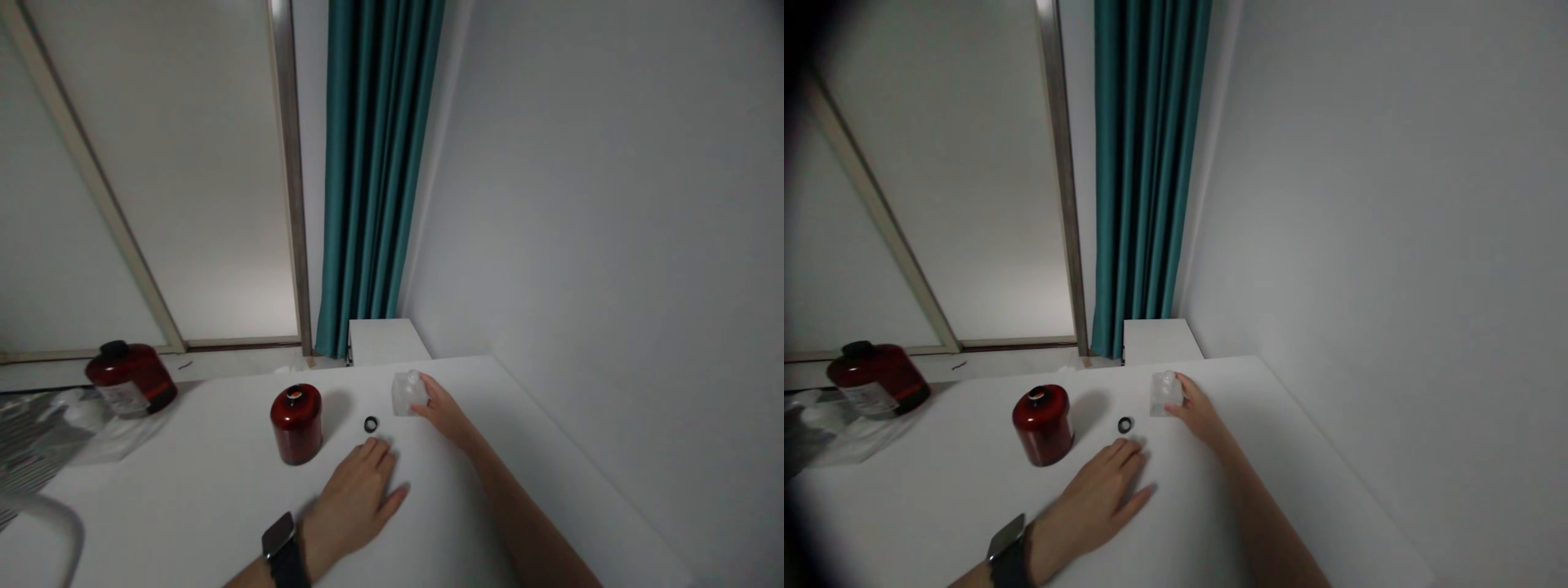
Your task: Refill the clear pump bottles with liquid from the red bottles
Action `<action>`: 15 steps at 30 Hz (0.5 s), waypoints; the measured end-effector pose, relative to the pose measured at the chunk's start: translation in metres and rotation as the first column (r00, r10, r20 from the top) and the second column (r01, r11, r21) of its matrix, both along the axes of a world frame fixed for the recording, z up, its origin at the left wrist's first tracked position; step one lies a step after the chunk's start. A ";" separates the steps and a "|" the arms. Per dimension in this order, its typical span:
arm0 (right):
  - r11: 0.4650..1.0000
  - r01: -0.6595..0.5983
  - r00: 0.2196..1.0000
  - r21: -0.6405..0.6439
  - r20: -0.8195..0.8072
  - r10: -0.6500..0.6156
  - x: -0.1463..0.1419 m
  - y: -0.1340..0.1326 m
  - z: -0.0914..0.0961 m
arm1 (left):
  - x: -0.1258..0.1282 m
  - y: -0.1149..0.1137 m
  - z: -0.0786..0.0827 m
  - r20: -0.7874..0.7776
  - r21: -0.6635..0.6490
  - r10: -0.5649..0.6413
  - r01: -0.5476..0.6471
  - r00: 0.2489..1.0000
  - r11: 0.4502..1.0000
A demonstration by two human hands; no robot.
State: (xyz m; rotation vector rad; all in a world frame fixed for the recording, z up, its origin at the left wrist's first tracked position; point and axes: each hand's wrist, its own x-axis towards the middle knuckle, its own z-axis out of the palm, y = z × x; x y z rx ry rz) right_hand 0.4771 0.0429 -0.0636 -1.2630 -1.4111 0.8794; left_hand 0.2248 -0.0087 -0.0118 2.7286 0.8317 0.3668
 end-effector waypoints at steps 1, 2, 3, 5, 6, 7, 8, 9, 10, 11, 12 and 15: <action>1.000 0.009 1.000 0.005 0.009 -0.009 0.000 0.007 0.000 | 0.000 -0.001 0.001 -0.012 -0.002 0.000 0.000 1.000 1.000; 1.000 0.020 1.000 0.010 0.018 -0.020 0.000 0.013 0.000 | -0.001 -0.001 0.001 -0.025 -0.006 -0.004 0.004 1.000 1.000; 0.999 0.031 0.999 0.013 0.027 -0.032 0.001 0.020 0.001 | -0.002 -0.001 0.001 -0.037 -0.012 -0.008 0.008 0.999 1.000; 0.999 0.046 0.998 0.013 0.043 -0.047 0.002 0.032 0.001 | -0.004 -0.001 0.002 -0.054 -0.035 -0.016 0.015 0.998 0.999; 0.999 0.047 0.998 0.011 0.049 -0.047 0.002 0.038 0.000 | -0.005 0.000 0.003 -0.059 -0.052 -0.023 0.020 0.998 0.998; 0.999 0.042 0.998 0.008 0.055 -0.043 0.002 0.044 0.000 | -0.006 0.001 0.004 -0.063 -0.070 -0.030 0.025 0.998 0.997; 0.999 0.033 0.998 0.006 0.059 -0.034 0.001 0.050 0.000 | -0.006 0.002 0.005 -0.064 -0.088 -0.036 0.030 0.997 0.996; 1.000 0.020 0.998 0.005 0.063 -0.021 0.000 0.054 0.001 | -0.007 0.004 0.006 -0.065 -0.103 -0.041 0.034 0.997 0.994; 1.000 0.005 0.998 0.004 0.068 -0.005 -0.001 0.059 0.001 | -0.007 0.005 0.006 -0.066 -0.117 -0.048 0.040 0.997 0.992; 1.000 -0.011 0.997 0.005 0.073 0.010 -0.002 0.062 0.001 | -0.008 0.006 0.006 -0.066 -0.129 -0.053 0.044 0.996 0.991; 1.000 -0.025 0.997 0.007 0.078 0.025 -0.003 0.064 0.002 | -0.008 0.007 0.006 -0.065 -0.137 -0.056 0.047 0.996 0.989; 0.999 -0.049 0.993 0.018 0.111 0.047 -0.004 0.067 0.002 | -0.009 0.010 0.006 -0.059 -0.151 -0.071 0.062 0.996 0.987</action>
